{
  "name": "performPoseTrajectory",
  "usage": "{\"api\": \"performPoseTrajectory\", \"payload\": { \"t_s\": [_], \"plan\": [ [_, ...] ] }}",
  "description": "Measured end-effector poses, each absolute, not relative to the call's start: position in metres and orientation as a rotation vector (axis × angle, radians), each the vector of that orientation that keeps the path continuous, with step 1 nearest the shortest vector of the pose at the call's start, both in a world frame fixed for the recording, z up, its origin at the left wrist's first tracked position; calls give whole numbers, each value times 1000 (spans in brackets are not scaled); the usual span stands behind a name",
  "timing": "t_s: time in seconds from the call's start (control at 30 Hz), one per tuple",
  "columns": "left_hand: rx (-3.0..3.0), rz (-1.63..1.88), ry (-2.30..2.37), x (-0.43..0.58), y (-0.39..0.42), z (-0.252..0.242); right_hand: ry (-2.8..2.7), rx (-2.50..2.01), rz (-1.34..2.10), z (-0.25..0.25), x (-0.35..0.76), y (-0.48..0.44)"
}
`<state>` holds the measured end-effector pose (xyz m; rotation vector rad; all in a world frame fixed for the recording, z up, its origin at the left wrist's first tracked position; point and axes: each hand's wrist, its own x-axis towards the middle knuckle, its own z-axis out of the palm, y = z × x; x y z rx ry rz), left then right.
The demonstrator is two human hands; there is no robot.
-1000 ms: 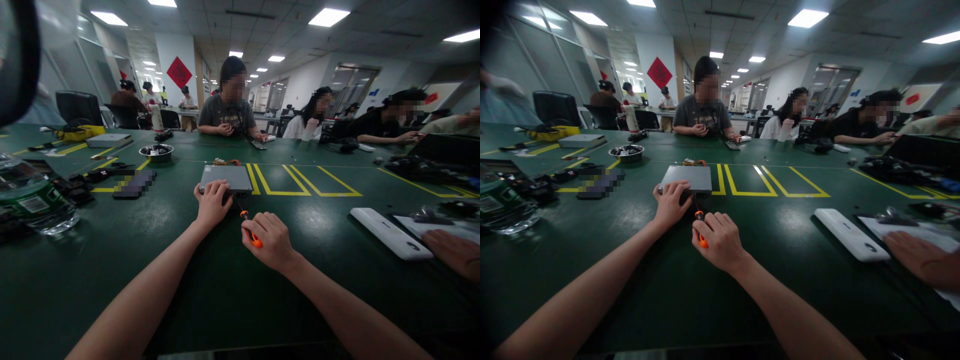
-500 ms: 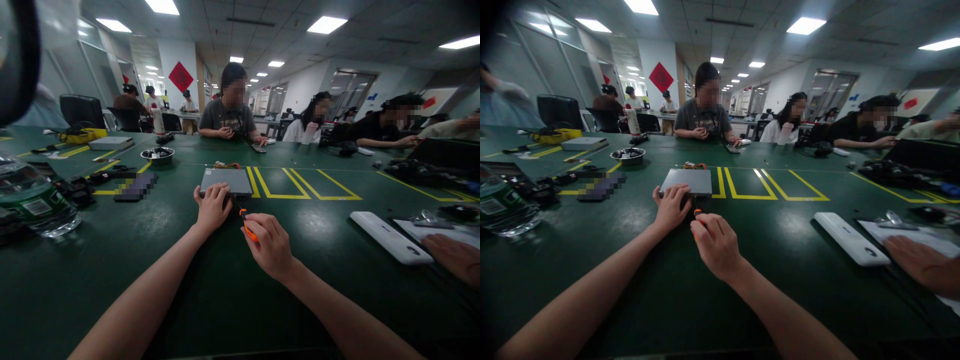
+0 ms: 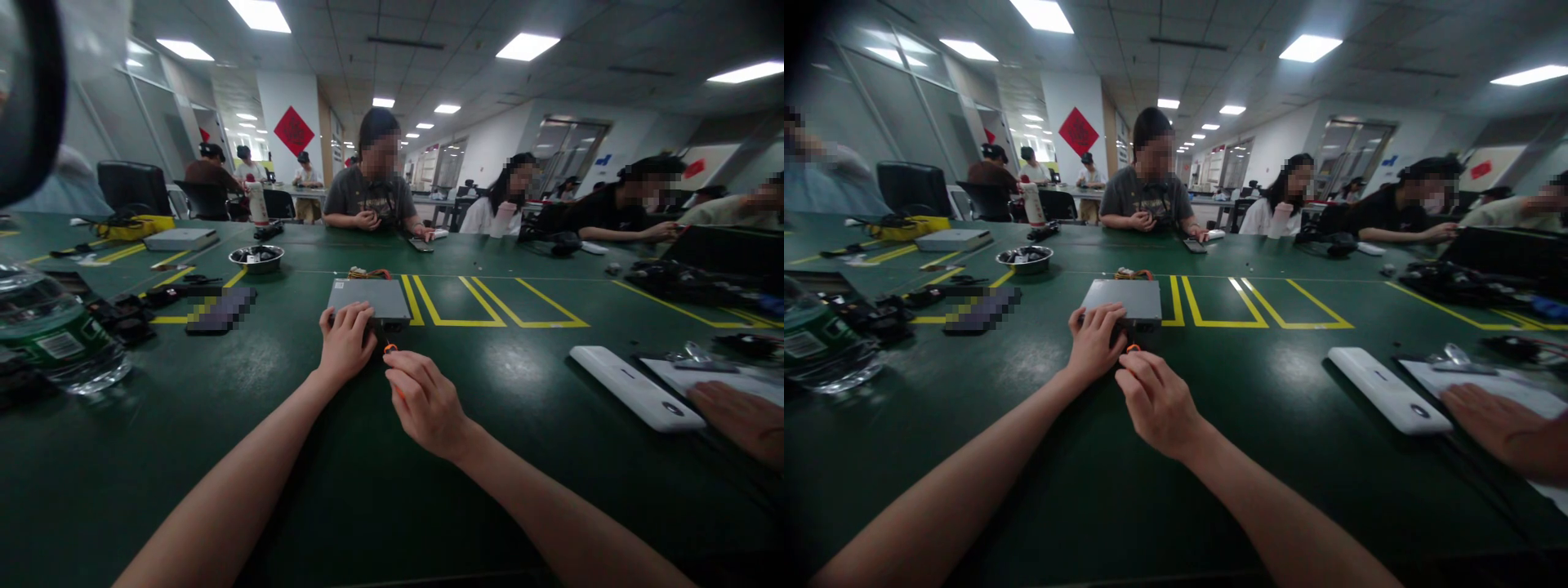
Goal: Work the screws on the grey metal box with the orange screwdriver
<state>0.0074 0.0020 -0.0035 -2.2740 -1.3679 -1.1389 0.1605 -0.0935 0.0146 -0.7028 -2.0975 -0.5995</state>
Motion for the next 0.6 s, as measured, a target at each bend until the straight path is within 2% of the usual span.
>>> {"api": "performPoseTrajectory", "payload": {
  "t_s": [0.23, 0.6],
  "plan": [
    [-2279, -1123, -1382, 8, 1, -2, -2077, -787, -682, 13, 162, -92],
    [-2266, -1152, -1393, 8, 0, -1, -2038, -784, -627, 19, 163, -94]
  ]
}}
